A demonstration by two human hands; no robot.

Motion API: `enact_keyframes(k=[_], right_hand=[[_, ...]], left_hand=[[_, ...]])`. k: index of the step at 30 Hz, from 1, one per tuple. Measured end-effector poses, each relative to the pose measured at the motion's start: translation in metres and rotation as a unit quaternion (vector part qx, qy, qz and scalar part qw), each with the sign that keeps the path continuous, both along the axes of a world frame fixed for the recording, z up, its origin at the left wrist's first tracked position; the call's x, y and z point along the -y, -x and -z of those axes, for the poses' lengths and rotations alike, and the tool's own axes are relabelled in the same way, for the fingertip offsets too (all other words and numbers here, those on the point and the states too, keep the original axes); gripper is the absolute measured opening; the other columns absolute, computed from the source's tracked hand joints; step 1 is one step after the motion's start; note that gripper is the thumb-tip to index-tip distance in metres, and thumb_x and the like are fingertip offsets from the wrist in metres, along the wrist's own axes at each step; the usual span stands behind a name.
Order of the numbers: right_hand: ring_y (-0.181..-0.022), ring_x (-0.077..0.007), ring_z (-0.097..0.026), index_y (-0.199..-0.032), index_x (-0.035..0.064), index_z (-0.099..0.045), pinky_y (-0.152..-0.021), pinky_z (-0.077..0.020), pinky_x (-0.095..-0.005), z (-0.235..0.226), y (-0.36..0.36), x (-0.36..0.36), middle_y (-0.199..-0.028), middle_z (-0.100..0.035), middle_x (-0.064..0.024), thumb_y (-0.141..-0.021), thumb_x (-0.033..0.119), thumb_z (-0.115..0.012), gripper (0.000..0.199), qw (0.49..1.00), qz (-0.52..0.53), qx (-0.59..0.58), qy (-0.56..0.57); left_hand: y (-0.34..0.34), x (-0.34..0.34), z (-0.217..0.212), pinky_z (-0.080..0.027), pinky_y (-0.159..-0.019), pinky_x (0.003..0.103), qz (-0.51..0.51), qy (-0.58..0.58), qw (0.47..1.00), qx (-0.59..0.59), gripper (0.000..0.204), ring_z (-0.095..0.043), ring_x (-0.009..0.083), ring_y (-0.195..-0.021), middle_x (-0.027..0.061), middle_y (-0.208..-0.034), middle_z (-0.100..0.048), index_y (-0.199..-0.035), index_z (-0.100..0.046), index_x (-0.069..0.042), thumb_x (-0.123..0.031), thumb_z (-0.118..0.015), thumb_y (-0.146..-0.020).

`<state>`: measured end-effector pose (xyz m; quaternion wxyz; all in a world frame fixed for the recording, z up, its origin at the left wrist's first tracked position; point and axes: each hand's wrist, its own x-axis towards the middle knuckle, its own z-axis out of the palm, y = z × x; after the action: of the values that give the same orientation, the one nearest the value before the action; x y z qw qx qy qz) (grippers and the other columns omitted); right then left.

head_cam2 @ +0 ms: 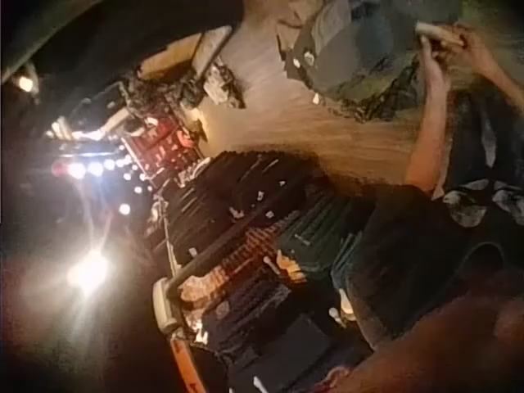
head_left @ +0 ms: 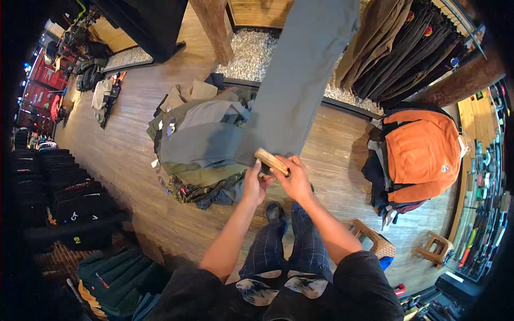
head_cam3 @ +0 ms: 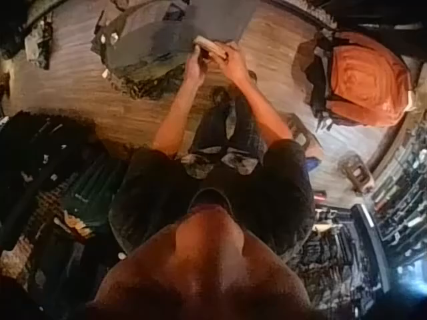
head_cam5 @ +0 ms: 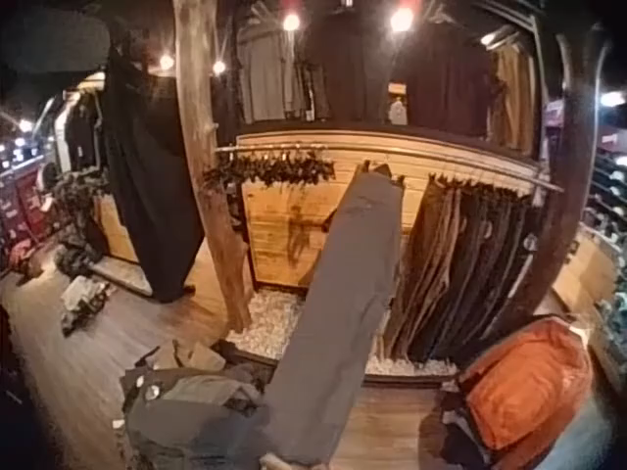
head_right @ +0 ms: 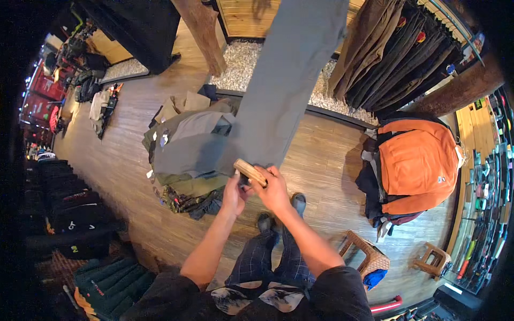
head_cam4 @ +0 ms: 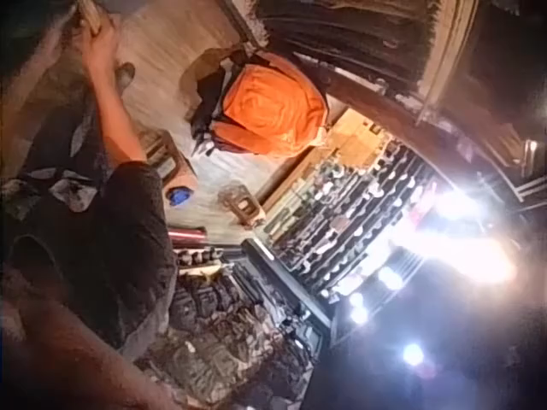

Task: Brushing dust or lint off trousers and hanging them on a retail display rack.

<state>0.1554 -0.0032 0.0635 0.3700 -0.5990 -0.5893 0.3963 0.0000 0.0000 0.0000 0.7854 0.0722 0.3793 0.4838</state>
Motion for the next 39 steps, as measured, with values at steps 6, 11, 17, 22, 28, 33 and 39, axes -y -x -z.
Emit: enact_keyframes(k=[6,11,17,22,28,33,39], right_hand=[[-0.079,-0.0271,-0.058,-0.117,0.0037,-0.066,-0.073,-0.0487,-0.0356,0.023,-0.008,0.015,-0.089,-0.057,-0.0128,-0.081,0.011,-0.075,0.038,0.993,0.013,0.052,-0.101],[-0.081,-0.0216,-0.058,-0.103,-0.0002,-0.068,-0.070,-0.0483,-0.0350,0.064,-0.114,0.005,-0.091,-0.063,-0.0101,-0.083,0.010,-0.073,0.023,0.957,0.260,0.094,0.086],[-0.093,-0.0260,-0.058,-0.100,0.0052,-0.069,-0.085,-0.0458,-0.0399,-0.003,-0.043,0.004,-0.096,-0.062,-0.0130,-0.081,0.011,-0.074,0.020,0.995,-0.015,0.000,-0.094],[-0.093,-0.0284,-0.060,-0.096,0.0009,-0.068,-0.080,-0.0486,-0.0374,0.112,-0.126,-0.049,-0.099,-0.064,-0.0140,-0.076,0.006,-0.076,0.023,0.913,0.298,-0.280,0.001],[-0.086,-0.0295,-0.062,-0.086,0.0036,-0.068,-0.074,-0.0485,-0.0409,0.013,-0.061,-0.072,-0.089,-0.065,-0.0127,-0.076,0.012,-0.076,0.016,0.968,-0.129,0.090,-0.196],[-0.073,-0.0346,-0.062,-0.085,0.0033,-0.067,-0.064,-0.0467,-0.0444,0.037,-0.140,-0.168,-0.081,-0.064,-0.0175,-0.078,0.022,-0.077,0.023,0.918,-0.039,0.353,-0.178],[-0.085,-0.0317,-0.059,-0.085,0.0027,-0.065,-0.076,-0.0424,-0.0489,0.015,-0.054,-0.134,-0.085,-0.063,-0.0149,-0.078,0.030,-0.074,0.029,0.925,-0.282,0.012,-0.256]], left_hand=[[-0.002,0.010,-0.022,-0.056,-0.064,0.038,-0.071,0.030,0.986,-0.150,0.016,-0.057,0.0144,-0.060,-0.0002,-0.076,-0.058,-0.093,-0.057,-0.009,-0.023,-0.056,-0.100],[-0.014,0.014,-0.026,-0.058,-0.068,0.039,-0.039,0.031,0.983,-0.175,0.016,-0.067,0.0190,-0.073,0.0045,-0.088,-0.066,-0.096,-0.058,-0.008,-0.023,-0.056,-0.100],[-0.016,0.018,-0.019,-0.061,-0.071,0.039,-0.022,0.030,0.987,-0.157,0.018,-0.069,0.0207,-0.077,0.0090,-0.094,-0.068,-0.100,-0.056,-0.005,-0.023,-0.055,-0.100],[-0.026,0.023,-0.020,-0.062,-0.068,0.038,-0.050,0.033,0.978,-0.202,0.019,-0.064,0.0157,-0.069,0.0039,-0.080,-0.059,-0.092,-0.053,-0.005,-0.022,-0.056,-0.100],[-0.033,0.031,-0.018,-0.059,-0.063,0.036,-0.084,0.067,0.973,-0.207,0.024,-0.060,0.0147,-0.062,0.0018,-0.073,-0.056,-0.085,-0.054,-0.005,-0.025,-0.059,-0.098],[-0.056,0.028,-0.031,-0.058,-0.064,0.034,-0.098,0.056,0.966,-0.233,0.025,-0.054,0.0088,-0.059,-0.0036,-0.064,-0.049,-0.078,-0.053,-0.011,-0.024,-0.059,-0.098],[-0.067,0.049,-0.007,-0.056,-0.062,0.032,-0.135,0.105,0.958,-0.228,0.023,-0.055,0.0093,-0.062,-0.0020,-0.068,-0.050,-0.083,-0.055,-0.007,-0.025,-0.061,-0.097]])
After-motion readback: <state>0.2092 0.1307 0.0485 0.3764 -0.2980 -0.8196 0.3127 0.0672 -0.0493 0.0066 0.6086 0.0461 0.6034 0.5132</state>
